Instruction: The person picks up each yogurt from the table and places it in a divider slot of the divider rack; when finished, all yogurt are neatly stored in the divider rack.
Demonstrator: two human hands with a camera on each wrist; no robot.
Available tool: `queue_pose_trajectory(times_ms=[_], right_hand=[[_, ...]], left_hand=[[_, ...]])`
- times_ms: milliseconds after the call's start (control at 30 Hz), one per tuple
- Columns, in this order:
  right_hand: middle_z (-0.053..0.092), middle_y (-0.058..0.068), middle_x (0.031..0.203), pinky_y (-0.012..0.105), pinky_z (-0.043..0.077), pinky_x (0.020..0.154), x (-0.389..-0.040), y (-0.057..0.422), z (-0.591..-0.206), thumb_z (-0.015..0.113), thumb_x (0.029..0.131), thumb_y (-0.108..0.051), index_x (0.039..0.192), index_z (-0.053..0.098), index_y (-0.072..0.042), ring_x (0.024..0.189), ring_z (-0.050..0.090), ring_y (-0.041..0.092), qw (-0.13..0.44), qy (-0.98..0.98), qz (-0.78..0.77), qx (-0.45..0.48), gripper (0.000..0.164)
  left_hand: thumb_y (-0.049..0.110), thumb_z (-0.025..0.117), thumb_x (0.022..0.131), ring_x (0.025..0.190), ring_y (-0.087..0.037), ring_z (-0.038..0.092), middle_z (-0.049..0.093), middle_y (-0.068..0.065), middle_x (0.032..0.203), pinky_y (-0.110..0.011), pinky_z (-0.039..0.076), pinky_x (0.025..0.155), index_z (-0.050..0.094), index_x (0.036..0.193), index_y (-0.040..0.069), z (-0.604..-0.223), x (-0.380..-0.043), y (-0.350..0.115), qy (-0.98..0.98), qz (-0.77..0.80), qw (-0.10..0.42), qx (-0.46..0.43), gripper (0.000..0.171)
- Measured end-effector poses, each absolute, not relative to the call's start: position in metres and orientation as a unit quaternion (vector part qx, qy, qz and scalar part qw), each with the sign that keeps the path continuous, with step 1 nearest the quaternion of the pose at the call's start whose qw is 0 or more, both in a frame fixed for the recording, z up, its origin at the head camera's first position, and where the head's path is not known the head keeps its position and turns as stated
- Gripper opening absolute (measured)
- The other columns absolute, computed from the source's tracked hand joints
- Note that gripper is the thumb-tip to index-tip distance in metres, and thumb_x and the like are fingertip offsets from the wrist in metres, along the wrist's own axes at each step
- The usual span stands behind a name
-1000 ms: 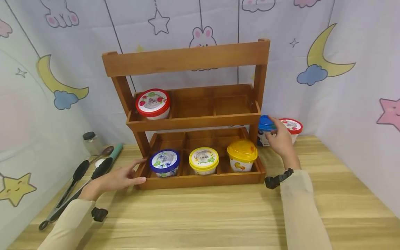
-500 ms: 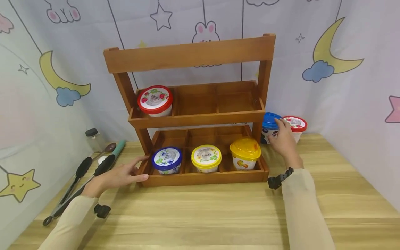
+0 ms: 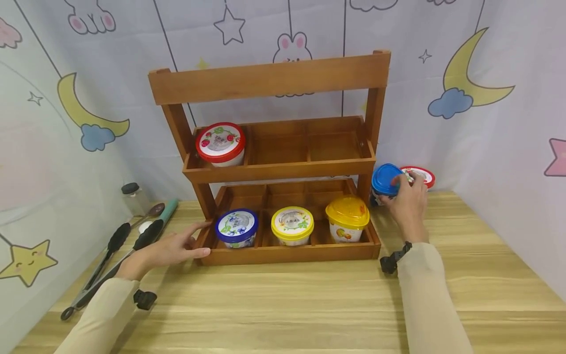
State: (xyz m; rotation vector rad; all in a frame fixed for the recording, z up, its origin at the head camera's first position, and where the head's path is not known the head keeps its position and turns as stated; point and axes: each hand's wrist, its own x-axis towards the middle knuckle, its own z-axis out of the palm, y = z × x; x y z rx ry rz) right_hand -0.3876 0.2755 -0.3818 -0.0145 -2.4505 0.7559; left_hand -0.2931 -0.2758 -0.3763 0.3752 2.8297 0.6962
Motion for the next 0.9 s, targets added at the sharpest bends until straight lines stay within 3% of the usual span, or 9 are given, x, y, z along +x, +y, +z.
queue_pose_trajectory(times_ms=[533, 900], right_hand=[[0.026, 0.039, 0.144, 0.072, 0.03, 0.102, -0.387, 0.275, -0.38, 0.083, 0.084, -0.02, 0.101, 0.05, 0.002, 0.126, 0.031, 0.062, 0.273, -0.919, 0.285, -0.005, 0.044], [0.032, 0.039, 0.134, 0.07, 0.035, 0.1, -0.381, 0.274, -0.37, 0.082, 0.084, -0.027, 0.11, 0.04, 0.005, 0.119, 0.036, 0.056, 0.277, -0.913, 0.299, -0.009, 0.059]], left_hand=[[0.064, 0.062, 0.09, 0.112, -0.035, 0.06, 0.063, -0.017, 0.121, -0.059, 0.047, 0.092, 0.026, 0.158, 0.021, -0.377, -0.293, -0.276, 0.959, 0.23, 0.097, 0.132, 0.089], [0.063, 0.063, 0.09, 0.11, -0.034, 0.061, 0.063, -0.015, 0.12, -0.059, 0.047, 0.092, 0.026, 0.158, 0.021, -0.377, -0.293, -0.277, 0.96, 0.228, 0.092, 0.136, 0.088]])
